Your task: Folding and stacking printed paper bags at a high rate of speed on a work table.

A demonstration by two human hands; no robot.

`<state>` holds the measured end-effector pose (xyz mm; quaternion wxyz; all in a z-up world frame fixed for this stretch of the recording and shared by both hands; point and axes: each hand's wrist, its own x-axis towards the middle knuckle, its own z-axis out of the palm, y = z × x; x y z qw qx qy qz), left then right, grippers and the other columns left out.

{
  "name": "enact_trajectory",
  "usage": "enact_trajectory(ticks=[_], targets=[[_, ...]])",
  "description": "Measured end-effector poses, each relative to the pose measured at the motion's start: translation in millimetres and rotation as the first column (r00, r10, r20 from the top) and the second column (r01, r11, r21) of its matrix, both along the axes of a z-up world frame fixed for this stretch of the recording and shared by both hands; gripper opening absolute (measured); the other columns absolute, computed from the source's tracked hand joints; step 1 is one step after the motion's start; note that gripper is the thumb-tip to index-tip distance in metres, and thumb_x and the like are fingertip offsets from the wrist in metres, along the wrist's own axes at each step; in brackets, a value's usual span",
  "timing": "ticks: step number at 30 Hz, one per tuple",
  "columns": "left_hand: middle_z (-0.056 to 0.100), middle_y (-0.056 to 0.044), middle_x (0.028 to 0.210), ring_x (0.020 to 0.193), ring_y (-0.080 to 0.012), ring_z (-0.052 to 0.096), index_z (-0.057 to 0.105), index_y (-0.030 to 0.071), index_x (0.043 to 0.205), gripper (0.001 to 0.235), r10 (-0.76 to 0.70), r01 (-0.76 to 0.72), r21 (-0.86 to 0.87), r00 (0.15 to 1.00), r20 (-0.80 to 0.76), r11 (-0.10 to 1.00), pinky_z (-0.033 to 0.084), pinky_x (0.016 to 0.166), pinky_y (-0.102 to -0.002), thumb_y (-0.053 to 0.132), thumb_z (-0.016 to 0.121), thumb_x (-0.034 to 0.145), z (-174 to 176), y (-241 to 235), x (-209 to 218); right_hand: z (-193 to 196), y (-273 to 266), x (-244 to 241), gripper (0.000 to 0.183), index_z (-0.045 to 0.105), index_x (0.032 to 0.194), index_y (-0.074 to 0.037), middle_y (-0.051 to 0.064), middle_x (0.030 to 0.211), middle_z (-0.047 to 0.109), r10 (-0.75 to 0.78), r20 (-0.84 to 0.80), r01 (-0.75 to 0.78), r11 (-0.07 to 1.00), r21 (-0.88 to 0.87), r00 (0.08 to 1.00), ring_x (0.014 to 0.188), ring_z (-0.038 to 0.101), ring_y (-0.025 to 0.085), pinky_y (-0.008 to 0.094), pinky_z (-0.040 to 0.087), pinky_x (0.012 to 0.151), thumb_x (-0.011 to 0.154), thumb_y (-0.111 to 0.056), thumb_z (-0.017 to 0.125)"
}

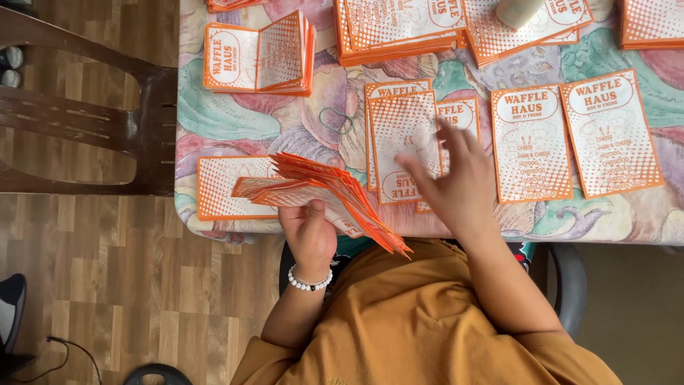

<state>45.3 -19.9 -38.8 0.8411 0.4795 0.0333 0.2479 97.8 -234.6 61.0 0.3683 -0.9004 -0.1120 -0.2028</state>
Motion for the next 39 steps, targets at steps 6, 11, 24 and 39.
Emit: enact_trajectory(ticks=[6, 11, 24, 39], targets=[[0.042, -0.013, 0.154, 0.141, -0.0167, 0.039, 0.015, 0.008, 0.161, 0.1, 0.078, -0.095, 0.116, 0.987, 0.143, 0.989, 0.03, 0.124, -0.046, 0.009, 0.081, 0.086, 30.1, -1.7, 9.7, 14.0, 8.2, 24.3, 0.097, 0.034, 0.154, 0.013, 0.039, 0.119, 0.057, -0.128, -0.463, 0.042, 0.981, -0.191, 0.877, 0.106, 0.064, 0.058, 0.065, 0.054, 0.091, 0.079, -0.012, 0.091], [0.064, -0.017, 0.122, 0.116, -0.0215, 0.059, 0.038, 0.0, 0.146, 0.082, -0.063, 0.059, 0.044, 0.993, 0.1, 0.997, 0.05, 0.105, -0.047, -0.001, 0.083, 0.078, -32.8, 14.3, 10.7, -9.9, -8.2, 42.2, 0.097, 0.035, 0.154, 0.005, 0.034, 0.106, 0.063, -0.099, -0.492, 0.098, 0.995, -0.029, 0.865, 0.099, 0.067, 0.052, 0.062, 0.053, 0.088, 0.076, -0.004, 0.092], [0.05, -0.022, 0.135, 0.127, -0.0322, 0.044, 0.063, 0.005, 0.091, 0.032, -0.332, 0.27, 0.257, 0.912, 0.241, 0.928, 0.037, 0.106, -0.048, 0.036, 0.071, 0.093, 50.7, -1.7, 3.2, -27.1, -5.4, -14.4, 0.039, 0.074, 0.105, 0.007, 0.028, 0.099, 0.075, 0.714, 0.093, -0.45, 0.33, 0.83, 0.694, 0.098, 0.073, 0.037, 0.047, 0.058, 0.09, 0.078, -0.02, 0.085], [0.062, -0.035, 0.116, 0.099, -0.0358, 0.056, 0.056, -0.001, 0.088, 0.031, -0.498, 0.433, 0.262, 0.818, 0.288, 0.862, 0.042, 0.09, -0.044, 0.022, 0.078, 0.089, 38.3, 2.6, 13.7, -33.6, -65.9, -8.4, 0.053, 0.051, 0.152, 0.008, 0.035, 0.147, 0.054, 0.135, -0.073, -0.151, 0.937, -0.315, 0.988, 0.126, 0.058, 0.051, 0.053, 0.055, 0.098, 0.102, -0.006, 0.061]])
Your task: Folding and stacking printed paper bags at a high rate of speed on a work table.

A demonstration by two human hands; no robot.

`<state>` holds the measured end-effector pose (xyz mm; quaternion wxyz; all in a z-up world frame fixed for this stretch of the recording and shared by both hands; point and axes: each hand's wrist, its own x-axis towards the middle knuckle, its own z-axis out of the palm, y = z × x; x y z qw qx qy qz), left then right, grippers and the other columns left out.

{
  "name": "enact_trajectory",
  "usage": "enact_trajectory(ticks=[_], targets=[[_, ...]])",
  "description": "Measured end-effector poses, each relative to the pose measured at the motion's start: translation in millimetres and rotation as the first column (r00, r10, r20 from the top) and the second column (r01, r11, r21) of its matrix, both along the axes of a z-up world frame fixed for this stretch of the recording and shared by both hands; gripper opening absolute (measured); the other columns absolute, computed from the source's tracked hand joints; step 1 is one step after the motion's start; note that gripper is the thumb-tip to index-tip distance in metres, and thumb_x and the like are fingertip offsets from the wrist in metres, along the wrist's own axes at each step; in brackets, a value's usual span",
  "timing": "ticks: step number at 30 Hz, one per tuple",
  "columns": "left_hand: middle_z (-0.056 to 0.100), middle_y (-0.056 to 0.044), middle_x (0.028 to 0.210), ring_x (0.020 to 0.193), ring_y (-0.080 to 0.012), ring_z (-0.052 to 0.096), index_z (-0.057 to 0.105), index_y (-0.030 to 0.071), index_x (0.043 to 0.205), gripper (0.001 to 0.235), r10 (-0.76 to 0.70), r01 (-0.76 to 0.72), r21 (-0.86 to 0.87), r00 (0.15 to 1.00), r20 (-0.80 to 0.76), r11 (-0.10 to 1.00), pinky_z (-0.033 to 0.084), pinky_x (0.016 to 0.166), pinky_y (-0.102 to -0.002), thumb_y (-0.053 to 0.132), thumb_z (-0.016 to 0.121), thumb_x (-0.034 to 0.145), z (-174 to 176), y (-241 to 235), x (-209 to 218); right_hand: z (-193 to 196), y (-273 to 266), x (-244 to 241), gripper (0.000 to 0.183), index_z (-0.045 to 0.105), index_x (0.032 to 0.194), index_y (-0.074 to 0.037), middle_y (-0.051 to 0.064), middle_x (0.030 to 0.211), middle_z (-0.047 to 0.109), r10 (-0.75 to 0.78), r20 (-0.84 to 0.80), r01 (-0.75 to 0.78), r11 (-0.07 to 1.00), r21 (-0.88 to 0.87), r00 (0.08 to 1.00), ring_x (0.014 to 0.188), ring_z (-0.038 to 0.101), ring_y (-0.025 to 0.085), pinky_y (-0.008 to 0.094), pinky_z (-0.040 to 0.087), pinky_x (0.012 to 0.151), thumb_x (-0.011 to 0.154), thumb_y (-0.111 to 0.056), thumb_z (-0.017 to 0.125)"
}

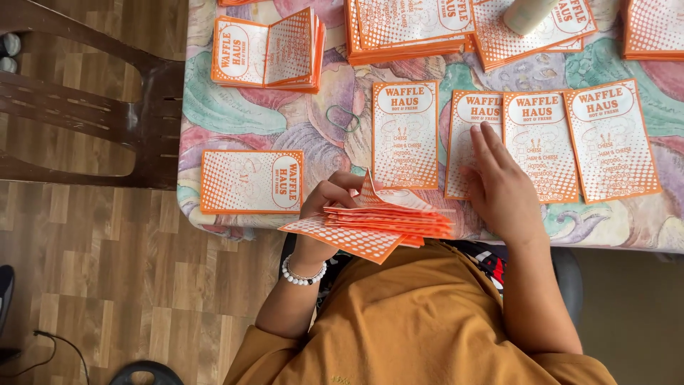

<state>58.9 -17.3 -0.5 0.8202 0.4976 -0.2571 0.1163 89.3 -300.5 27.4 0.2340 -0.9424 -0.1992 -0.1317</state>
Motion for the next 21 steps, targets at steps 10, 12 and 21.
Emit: enact_trajectory(ticks=[10, 12, 21], targets=[[0.057, -0.018, 0.119, 0.099, -0.0214, 0.053, 0.037, 0.002, 0.134, 0.06, 0.199, -0.192, 0.172, 0.98, -0.023, 0.966, 0.044, 0.092, -0.038, 0.01, 0.077, 0.09, 32.9, -33.1, -7.5, -9.3, 45.7, -24.4, 0.089, 0.018, 0.156, 0.008, 0.032, 0.127, 0.061, 0.468, 0.064, -0.296, 0.443, 0.846, 0.882, 0.125, 0.061, 0.051, 0.063, 0.051, 0.102, 0.087, -0.012, 0.07], [0.054, -0.018, 0.12, 0.11, -0.0244, 0.057, 0.016, 0.003, 0.158, 0.091, 0.182, -0.175, 0.226, 0.983, -0.007, 0.958, 0.048, 0.098, -0.043, -0.002, 0.075, 0.088, 32.9, -38.7, -4.0, -11.8, 57.8, -20.7, 0.089, 0.024, 0.157, 0.007, 0.028, 0.119, 0.06, 0.377, 0.102, -0.279, 0.451, 0.848, 0.921, 0.123, 0.06, 0.045, 0.061, 0.048, 0.106, 0.083, 0.002, 0.074], [0.058, -0.019, 0.122, 0.112, -0.0238, 0.061, 0.035, -0.002, 0.144, 0.082, 0.259, -0.244, 0.123, 0.959, -0.12, 0.962, 0.048, 0.1, -0.041, 0.015, 0.082, 0.08, 33.0, -43.5, -3.3, -38.4, 57.8, -15.7, 0.082, 0.027, 0.156, 0.006, 0.024, 0.126, 0.059, 0.311, 0.078, -0.23, 0.49, 0.84, 0.947, 0.125, 0.058, 0.038, 0.057, 0.044, 0.11, 0.086, 0.004, 0.071]])
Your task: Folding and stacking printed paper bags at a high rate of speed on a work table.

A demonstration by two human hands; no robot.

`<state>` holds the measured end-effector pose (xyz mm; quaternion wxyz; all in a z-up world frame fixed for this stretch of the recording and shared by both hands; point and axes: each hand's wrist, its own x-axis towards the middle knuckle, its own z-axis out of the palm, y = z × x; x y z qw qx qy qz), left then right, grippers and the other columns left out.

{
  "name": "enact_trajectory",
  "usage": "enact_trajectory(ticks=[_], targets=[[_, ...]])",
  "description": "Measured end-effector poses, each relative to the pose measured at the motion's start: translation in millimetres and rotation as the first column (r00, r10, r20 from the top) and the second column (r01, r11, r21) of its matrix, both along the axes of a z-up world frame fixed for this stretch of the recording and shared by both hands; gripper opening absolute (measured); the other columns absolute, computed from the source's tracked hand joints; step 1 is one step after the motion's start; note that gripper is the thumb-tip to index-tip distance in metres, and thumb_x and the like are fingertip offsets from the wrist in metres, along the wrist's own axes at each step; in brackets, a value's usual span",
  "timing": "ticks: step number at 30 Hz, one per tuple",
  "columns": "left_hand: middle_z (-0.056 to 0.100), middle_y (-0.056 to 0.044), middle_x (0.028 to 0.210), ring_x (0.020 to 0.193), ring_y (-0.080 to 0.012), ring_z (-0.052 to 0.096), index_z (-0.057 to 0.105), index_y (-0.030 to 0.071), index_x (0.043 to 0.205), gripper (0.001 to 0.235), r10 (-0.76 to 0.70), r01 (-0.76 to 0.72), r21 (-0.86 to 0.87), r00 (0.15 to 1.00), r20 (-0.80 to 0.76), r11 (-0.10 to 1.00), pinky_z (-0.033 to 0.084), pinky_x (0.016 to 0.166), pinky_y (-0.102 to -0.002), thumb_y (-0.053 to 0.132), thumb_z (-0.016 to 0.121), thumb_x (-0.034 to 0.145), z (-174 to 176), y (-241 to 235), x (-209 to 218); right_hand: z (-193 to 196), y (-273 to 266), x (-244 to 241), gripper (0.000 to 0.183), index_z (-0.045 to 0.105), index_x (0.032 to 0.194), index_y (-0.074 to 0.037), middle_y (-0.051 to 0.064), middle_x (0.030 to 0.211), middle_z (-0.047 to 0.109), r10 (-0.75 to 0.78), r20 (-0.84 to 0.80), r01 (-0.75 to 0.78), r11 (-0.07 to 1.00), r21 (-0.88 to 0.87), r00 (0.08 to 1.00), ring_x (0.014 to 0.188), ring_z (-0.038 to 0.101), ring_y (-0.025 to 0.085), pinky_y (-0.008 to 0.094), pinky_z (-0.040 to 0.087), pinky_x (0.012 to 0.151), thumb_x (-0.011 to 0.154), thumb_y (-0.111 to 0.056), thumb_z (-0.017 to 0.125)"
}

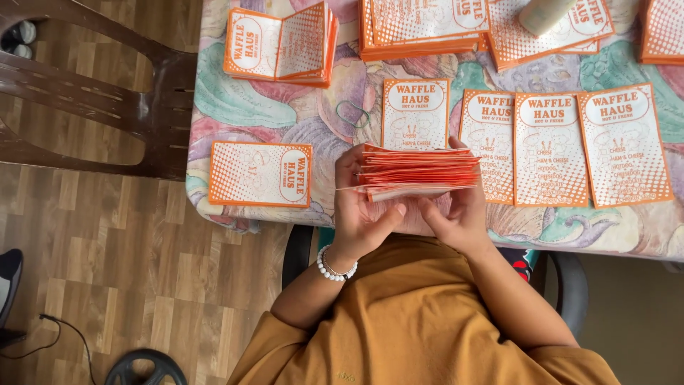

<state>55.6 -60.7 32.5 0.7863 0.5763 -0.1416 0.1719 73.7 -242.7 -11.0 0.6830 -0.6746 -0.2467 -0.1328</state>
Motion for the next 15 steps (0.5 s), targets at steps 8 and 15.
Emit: enact_trajectory(ticks=[8, 15], targets=[[0.062, -0.012, 0.114, 0.104, -0.017, 0.063, 0.05, 0.004, 0.127, 0.079, 0.019, -0.034, -0.156, 0.995, -0.095, 0.987, 0.054, 0.091, -0.034, 0.075, 0.048, 0.094, 9.4, -1.8, 2.4, 25.6, 11.5, -3.2, 0.079, 0.031, 0.156, 0.002, 0.022, 0.123, 0.06, -0.01, 0.095, 0.013, 1.0, -0.028, 0.995, 0.122, 0.058, 0.036, 0.062, 0.039, 0.116, 0.085, 0.009, 0.066], [0.063, -0.011, 0.106, 0.097, -0.0153, 0.064, 0.053, 0.007, 0.118, 0.054, 0.023, -0.042, -0.095, 0.98, -0.196, 0.995, 0.057, 0.083, -0.033, 0.058, 0.049, 0.102, 25.3, -6.0, 7.2, 5.6, 1.7, -7.8, 0.079, 0.029, 0.155, 0.008, 0.028, 0.125, 0.061, -0.007, -0.01, 0.006, 0.998, -0.056, 1.0, 0.123, 0.06, 0.04, 0.059, 0.046, 0.106, 0.088, 0.003, 0.069]])
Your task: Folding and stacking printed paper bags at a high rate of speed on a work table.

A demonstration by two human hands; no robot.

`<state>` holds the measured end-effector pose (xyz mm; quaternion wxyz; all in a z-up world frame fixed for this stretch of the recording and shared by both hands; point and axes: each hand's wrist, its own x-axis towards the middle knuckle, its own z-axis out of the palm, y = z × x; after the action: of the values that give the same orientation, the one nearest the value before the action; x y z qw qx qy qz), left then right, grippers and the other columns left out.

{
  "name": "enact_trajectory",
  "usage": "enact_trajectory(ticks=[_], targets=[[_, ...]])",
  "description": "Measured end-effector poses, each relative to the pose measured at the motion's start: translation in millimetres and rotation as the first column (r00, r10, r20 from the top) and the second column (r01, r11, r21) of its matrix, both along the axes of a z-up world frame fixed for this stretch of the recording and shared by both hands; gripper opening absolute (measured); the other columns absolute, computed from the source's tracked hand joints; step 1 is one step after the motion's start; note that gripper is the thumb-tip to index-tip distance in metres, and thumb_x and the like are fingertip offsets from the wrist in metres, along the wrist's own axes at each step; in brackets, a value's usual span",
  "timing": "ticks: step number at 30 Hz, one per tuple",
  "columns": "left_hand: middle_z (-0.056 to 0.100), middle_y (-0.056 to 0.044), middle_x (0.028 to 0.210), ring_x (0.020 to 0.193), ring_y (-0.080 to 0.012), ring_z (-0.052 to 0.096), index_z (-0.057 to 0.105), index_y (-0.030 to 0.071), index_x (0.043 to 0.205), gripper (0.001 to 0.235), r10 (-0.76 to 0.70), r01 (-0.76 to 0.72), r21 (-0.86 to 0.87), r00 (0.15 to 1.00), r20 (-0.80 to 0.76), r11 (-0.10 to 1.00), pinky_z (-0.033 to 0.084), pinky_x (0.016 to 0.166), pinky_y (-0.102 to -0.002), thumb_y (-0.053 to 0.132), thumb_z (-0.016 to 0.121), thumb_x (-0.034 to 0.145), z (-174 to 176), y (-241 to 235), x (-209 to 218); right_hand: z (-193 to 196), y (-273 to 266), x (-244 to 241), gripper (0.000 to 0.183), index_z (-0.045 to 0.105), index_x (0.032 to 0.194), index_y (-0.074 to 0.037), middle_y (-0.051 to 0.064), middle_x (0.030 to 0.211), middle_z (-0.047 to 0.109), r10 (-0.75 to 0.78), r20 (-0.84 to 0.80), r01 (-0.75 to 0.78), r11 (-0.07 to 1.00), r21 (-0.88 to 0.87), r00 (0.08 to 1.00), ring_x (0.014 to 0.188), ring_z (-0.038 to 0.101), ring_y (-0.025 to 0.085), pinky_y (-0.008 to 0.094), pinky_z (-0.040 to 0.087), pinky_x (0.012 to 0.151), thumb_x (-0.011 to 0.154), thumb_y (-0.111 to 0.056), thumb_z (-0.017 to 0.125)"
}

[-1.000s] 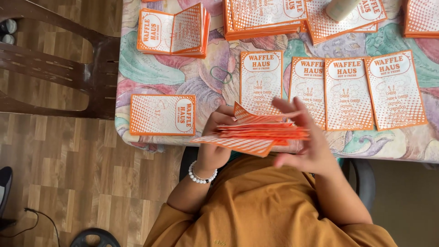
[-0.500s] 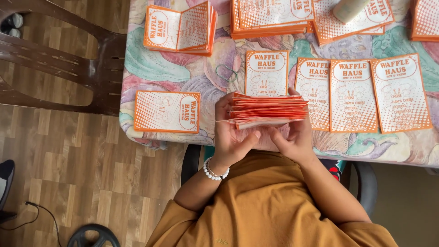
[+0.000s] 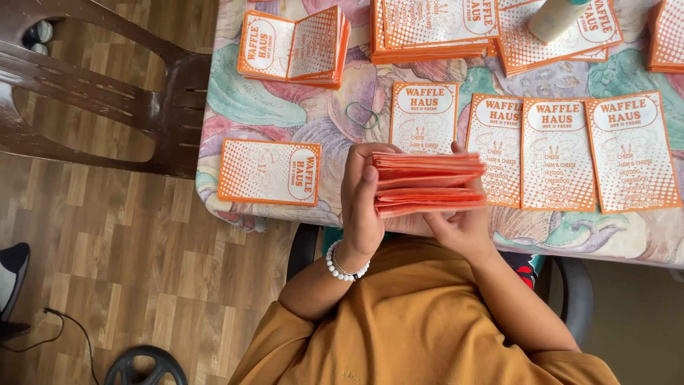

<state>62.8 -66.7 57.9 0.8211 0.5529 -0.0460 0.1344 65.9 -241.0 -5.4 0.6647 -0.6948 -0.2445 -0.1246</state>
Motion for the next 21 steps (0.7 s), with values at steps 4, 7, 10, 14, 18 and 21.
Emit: enact_trajectory(ticks=[4, 7, 10, 14, 18, 21], targets=[[0.061, -0.011, 0.111, 0.107, -0.0166, 0.06, 0.055, 0.007, 0.125, 0.06, -0.009, 0.008, 0.03, 1.0, 0.016, 1.0, 0.052, 0.092, -0.034, 0.061, 0.046, 0.102, -5.2, -3.2, -1.5, -35.0, -0.3, 5.7, 0.078, 0.038, 0.15, 0.011, 0.025, 0.121, 0.065, -0.024, -0.064, 0.027, 0.999, 0.043, 0.998, 0.114, 0.066, 0.036, 0.055, 0.052, 0.1, 0.081, 0.006, 0.075], [0.063, -0.014, 0.113, 0.109, -0.0188, 0.064, 0.053, 0.006, 0.126, 0.065, -0.031, 0.034, -0.046, 0.997, 0.071, 0.998, 0.053, 0.095, -0.035, 0.065, 0.046, 0.1, -9.4, -3.7, 0.6, -19.6, 3.3, 4.9, 0.064, 0.04, 0.149, 0.005, 0.022, 0.122, 0.063, -0.029, -0.015, 0.029, 1.0, 0.009, 0.999, 0.118, 0.061, 0.029, 0.053, 0.048, 0.104, 0.092, -0.001, 0.07], [0.057, -0.006, 0.113, 0.109, -0.0127, 0.055, 0.05, 0.007, 0.133, 0.078, -0.02, 0.021, -0.015, 0.995, 0.098, 1.0, 0.049, 0.096, -0.033, 0.073, 0.058, 0.092, -28.0, -1.9, 1.2, -47.4, 0.0, 8.6, 0.064, 0.046, 0.145, 0.006, 0.017, 0.117, 0.065, 0.025, -0.121, -0.017, 0.998, 0.065, 0.992, 0.11, 0.066, 0.025, 0.049, 0.053, 0.095, 0.086, 0.006, 0.07], [0.052, -0.011, 0.109, 0.102, -0.0175, 0.058, 0.045, -0.001, 0.133, 0.072, -0.064, 0.048, 0.085, 0.979, 0.195, 0.995, 0.053, 0.089, -0.036, 0.04, 0.081, 0.084, -10.2, -2.0, -8.4, -25.1, 2.9, 6.2, 0.046, 0.052, 0.135, 0.005, 0.015, 0.107, 0.066, 0.01, -0.102, -0.004, 0.998, 0.062, 0.995, 0.1, 0.064, 0.022, 0.05, 0.054, 0.093, 0.091, 0.005, 0.065], [0.054, -0.013, 0.103, 0.095, -0.018, 0.065, 0.044, -0.006, 0.128, 0.06, -0.118, 0.108, 0.053, 0.956, 0.268, 0.993, 0.058, 0.077, -0.036, 0.006, 0.082, 0.084, -10.5, 8.7, -10.6, -20.4, 3.2, 0.5, 0.045, 0.054, 0.131, 0.003, 0.014, 0.101, 0.068, 0.04, -0.124, -0.039, 0.999, 0.011, 0.992, 0.091, 0.069, 0.022, 0.049, 0.055, 0.091, 0.088, 0.002, 0.068], [0.061, -0.015, 0.105, 0.103, -0.0223, 0.065, 0.052, -0.002, 0.125, 0.05, -0.062, 0.014, 0.209, 0.972, 0.227, 0.978, 0.053, 0.09, -0.041, 0.011, 0.08, 0.086, -18.7, 10.8, -9.6, -36.0, -10.2, -0.2, 0.048, 0.046, 0.136, 0.007, 0.02, 0.12, 0.063, 0.093, -0.135, -0.099, 0.994, -0.04, 0.987, 0.121, 0.059, 0.029, 0.058, 0.042, 0.107, 0.093, 0.0, 0.066]])
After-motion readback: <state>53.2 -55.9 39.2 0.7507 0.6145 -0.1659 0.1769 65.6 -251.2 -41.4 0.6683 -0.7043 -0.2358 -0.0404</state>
